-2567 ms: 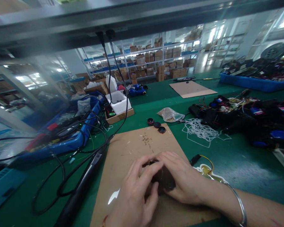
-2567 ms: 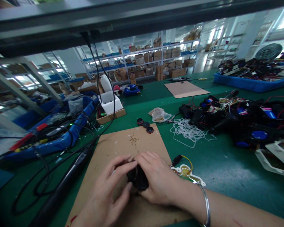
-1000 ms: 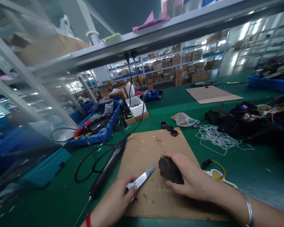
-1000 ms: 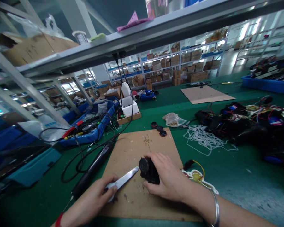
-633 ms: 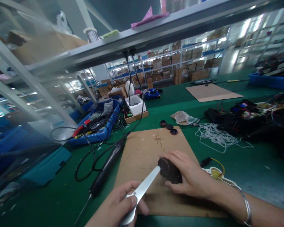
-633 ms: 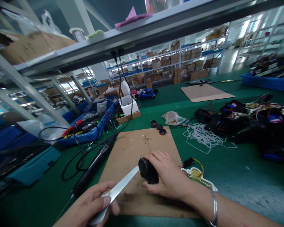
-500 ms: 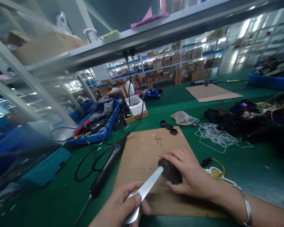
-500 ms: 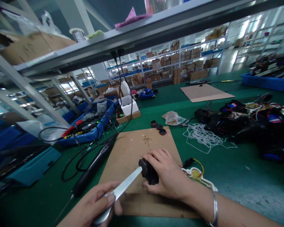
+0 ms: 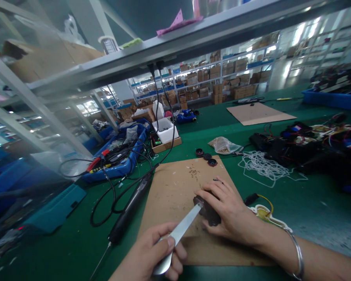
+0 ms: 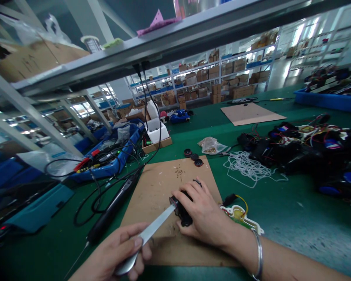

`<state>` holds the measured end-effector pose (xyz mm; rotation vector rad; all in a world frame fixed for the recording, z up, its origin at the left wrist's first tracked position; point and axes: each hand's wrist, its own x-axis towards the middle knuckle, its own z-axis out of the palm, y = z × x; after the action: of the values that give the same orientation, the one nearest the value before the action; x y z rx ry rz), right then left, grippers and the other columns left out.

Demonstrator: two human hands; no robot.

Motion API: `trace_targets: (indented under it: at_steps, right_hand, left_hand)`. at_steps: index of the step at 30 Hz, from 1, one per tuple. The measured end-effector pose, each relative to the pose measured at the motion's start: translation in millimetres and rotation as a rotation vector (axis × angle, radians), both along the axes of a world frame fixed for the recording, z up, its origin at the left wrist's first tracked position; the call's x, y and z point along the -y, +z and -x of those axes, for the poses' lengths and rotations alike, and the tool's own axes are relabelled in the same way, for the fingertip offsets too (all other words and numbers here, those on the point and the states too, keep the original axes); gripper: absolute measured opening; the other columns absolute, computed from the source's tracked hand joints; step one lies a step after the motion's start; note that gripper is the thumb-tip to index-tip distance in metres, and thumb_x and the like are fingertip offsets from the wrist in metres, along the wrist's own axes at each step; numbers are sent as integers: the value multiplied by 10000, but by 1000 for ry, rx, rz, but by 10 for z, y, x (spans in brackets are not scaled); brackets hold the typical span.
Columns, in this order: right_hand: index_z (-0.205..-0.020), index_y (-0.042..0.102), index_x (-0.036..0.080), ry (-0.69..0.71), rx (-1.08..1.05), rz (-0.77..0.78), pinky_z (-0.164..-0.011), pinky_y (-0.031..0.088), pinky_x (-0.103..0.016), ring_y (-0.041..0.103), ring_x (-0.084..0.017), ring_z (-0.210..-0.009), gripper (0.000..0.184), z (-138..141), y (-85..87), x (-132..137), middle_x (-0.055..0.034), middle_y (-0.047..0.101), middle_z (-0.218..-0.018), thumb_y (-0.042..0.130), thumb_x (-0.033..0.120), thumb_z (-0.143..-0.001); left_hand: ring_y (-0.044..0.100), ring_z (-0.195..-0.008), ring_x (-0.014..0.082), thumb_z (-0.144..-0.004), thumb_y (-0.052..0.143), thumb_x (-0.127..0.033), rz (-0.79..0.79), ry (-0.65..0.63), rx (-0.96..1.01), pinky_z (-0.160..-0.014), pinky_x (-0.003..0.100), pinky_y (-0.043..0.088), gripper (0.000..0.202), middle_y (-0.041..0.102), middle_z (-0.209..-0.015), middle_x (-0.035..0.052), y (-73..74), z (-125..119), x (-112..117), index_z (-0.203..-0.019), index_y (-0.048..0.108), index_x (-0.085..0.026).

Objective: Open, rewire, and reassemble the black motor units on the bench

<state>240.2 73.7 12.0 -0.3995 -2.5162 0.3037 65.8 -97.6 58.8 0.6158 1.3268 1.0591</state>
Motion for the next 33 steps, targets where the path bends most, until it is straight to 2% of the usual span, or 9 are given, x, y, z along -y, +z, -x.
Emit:
trace_targets:
  at_steps: [5, 9, 13, 16, 19, 21, 24, 28, 33]
  right_hand:
    - [-1181, 567, 183, 19, 10, -44, -1005, 293, -508, 477, -303, -1077, 484, 1, 34, -21, -118, 587, -1141, 641, 318, -722]
    - [-1132, 590, 184, -10, 61, -2, -945, 313, -476, 477, -300, -1046, 439, -8, 41, -34, -109, 602, -1111, 624, 280, -705]
    - [-1074, 601, 177, -35, 95, 92, -875, 348, -431, 496, -285, -974, 440, -9, 21, -36, -104, 619, -1035, 648, 285, -650]
    - [-1019, 600, 180, -39, 114, 154, -843, 363, -406, 501, -277, -953, 401, -1, 25, -24, -91, 623, -985, 649, 289, -637]
    - [-1033, 590, 183, -20, 99, 126, -897, 335, -434, 493, -276, -981, 391, 1, 50, 6, -88, 620, -1013, 634, 281, -657]
    - [-1084, 577, 193, 9, 84, 65, -964, 277, -476, 485, -279, -1013, 416, -3, 66, 28, -85, 617, -1056, 621, 273, -677]
    - [-1133, 557, 202, 48, 60, -12, -1013, 206, -517, 472, -290, -1056, 453, -11, 81, 41, -87, 615, -1109, 610, 264, -687]
    - [-1108, 560, 194, 26, 28, -50, -1002, 211, -531, 479, -296, -1047, 428, -16, 98, 18, -92, 634, -1083, 577, 224, -681]
    - [-1096, 558, 184, -38, -59, -73, -986, 203, -533, 476, -306, -1060, 426, -38, 133, -15, -110, 642, -1061, 569, 211, -671]
  left_hand:
    - [440, -491, 50, -836, 608, -357, 13, -50, -42, -414, 138, 313, 371, 566, -750, 25, -87, 2, -10, -1140, 591, -146]
    - [588, -732, 170, -889, 419, -192, -143, -299, -870, -669, 274, 491, 439, 628, -951, 87, -102, 19, -17, -1321, 489, -218]
    - [559, -1053, 302, -733, 364, 15, -158, -594, -1479, -903, 445, 445, 732, 568, -1195, 160, -52, 11, -54, -1434, 349, -196]
    - [546, -1049, 275, -806, 344, -30, -116, -598, -1389, -922, 434, 427, 602, 578, -1165, 155, 55, -4, -123, -1387, 412, -168]
    - [553, -780, 156, -904, 419, -295, 32, -420, -882, -694, 266, 462, 337, 596, -948, 67, 138, 21, -211, -1181, 573, -182]
    - [424, -525, 74, -869, 481, -481, 164, -355, -468, -469, 185, 338, 387, 527, -751, -5, 140, 63, -266, -1051, 608, -164]
    - [220, -381, 40, -799, 554, -581, 177, -353, -133, -380, 187, 174, 452, 370, -540, -88, 96, 103, -335, -928, 590, -149]
    - [162, -383, 67, -833, 477, -607, 105, -370, -363, -396, 221, 130, 434, 266, -446, -110, 112, 9, -398, -755, 499, -180]
    - [425, -545, 140, -911, 433, -479, -68, -383, -1228, -520, 270, 201, 365, 496, -610, 4, 244, -153, -420, -722, 546, -187]
